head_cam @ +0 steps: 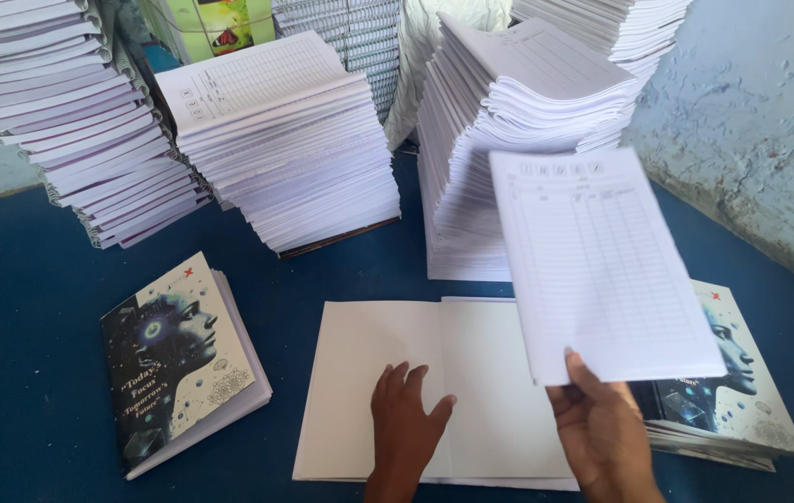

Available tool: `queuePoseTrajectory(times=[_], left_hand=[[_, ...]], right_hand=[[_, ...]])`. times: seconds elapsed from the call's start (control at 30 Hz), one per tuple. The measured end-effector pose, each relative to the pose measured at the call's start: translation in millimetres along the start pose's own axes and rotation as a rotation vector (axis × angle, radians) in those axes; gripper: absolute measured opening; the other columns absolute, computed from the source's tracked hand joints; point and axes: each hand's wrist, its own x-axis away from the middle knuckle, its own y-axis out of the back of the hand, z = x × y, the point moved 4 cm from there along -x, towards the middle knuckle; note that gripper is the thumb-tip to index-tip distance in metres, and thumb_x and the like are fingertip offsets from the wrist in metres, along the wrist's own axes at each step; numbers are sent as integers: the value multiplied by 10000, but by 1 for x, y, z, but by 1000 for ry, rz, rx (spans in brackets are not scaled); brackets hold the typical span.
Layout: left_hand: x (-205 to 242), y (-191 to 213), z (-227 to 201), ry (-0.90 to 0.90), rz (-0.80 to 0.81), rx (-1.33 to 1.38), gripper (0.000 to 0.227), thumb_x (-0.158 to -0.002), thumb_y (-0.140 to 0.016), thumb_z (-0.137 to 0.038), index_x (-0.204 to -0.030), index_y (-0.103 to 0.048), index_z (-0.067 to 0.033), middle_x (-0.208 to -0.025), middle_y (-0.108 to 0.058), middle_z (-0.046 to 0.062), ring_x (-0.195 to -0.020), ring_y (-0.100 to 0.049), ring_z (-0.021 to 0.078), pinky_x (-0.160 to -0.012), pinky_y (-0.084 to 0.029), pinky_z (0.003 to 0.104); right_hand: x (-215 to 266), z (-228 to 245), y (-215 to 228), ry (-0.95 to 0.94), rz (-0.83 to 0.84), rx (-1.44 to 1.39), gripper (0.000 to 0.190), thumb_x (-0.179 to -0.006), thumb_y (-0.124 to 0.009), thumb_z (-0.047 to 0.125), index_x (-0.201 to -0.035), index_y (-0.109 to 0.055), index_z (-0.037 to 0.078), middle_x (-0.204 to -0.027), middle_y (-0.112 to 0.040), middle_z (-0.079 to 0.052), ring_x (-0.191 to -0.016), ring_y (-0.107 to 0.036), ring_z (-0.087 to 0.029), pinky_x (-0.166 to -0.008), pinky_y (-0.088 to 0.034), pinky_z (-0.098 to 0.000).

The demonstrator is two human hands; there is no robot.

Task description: The person inserts a printed cover sheet into an open book block, then places a loose index page inside the cover. They fold the cover over the pages to complete the binding and place the finished book on a stack. This process is repeated for multiple books.

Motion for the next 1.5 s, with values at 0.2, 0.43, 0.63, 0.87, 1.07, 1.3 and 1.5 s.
queuePoseTrajectory(times=[0.2, 0.43, 0.63, 0.87, 1.07, 1.3, 1.5], left_hand=[[-4, -8, -5, 77, 75, 604, 522, -890, -627, -389, -1286, -665, -50, -1297, -721, 157, -1185, -721, 279, -939, -581, 394], [0, -10, -24, 311, 406, 1158, 574, -1004, -466, -430, -1385, -517, -4, -1292, -672, 206, -1155, -706, 310, -951, -596, 418], [4, -12, -34, 265, 457, 1175, 531, -1005, -450, -392, -1351, -572, -9, -1183, -710, 170, -1057, -709, 255, -932, -600, 415], [6, -22, -25, 322, 424, 1086, 411, -989, -493, -273, -1270, -625, -4, -1098, -732, 137, -1000, -719, 219, -909, -602, 398], [6, -33, -12, 437, 420, 1014, 385, -996, -502, -274, -1218, -651, 3, -1064, -738, 134, -970, -721, 211, -886, -602, 380], [3, -47, 5, 459, 359, 1066, 351, -993, -521, -224, -1191, -667, 26, -1019, -736, 144, -898, -704, 213, -849, -604, 389], [0, -56, 19, 518, 339, 1085, 338, -996, -505, -190, -1201, -663, 27, -1057, -752, 155, -932, -731, 215, -861, -604, 378]], right_hand=[[-7, -50, 31, -49, -38, -52, 416, -923, -586, 10, -1332, -530, -39, -1169, -651, -140, -951, -691, -213, -793, -606, -336], [-8, -98, 47, -151, -122, 44, 457, -927, -592, 11, -1373, -509, -46, -1173, -651, -204, -1009, -698, -255, -856, -615, -360], [-7, -122, 52, -209, -163, 40, 426, -926, -591, -5, -1340, -520, -80, -1172, -653, -220, -1026, -707, -285, -868, -631, -397], [-4, -137, 52, -243, -171, 66, 413, -935, -590, 14, -1323, -534, -116, -1174, -646, -245, -1033, -709, -321, -859, -639, -419], [-2, -150, 54, -307, -187, 70, 440, -933, -601, 20, -1341, -504, -113, -1187, -642, -242, -1062, -705, -324, -877, -638, -440], [-7, -168, 61, -393, -170, 78, 467, -916, -638, 33, -1337, -491, -105, -1154, -634, -254, -1045, -701, -330, -877, -620, -446], [-11, -172, 64, -424, -121, 48, 548, -889, -667, 44, -1372, -448, -96, -1200, -584, -236, -1098, -625, -304, -946, -564, -451]])
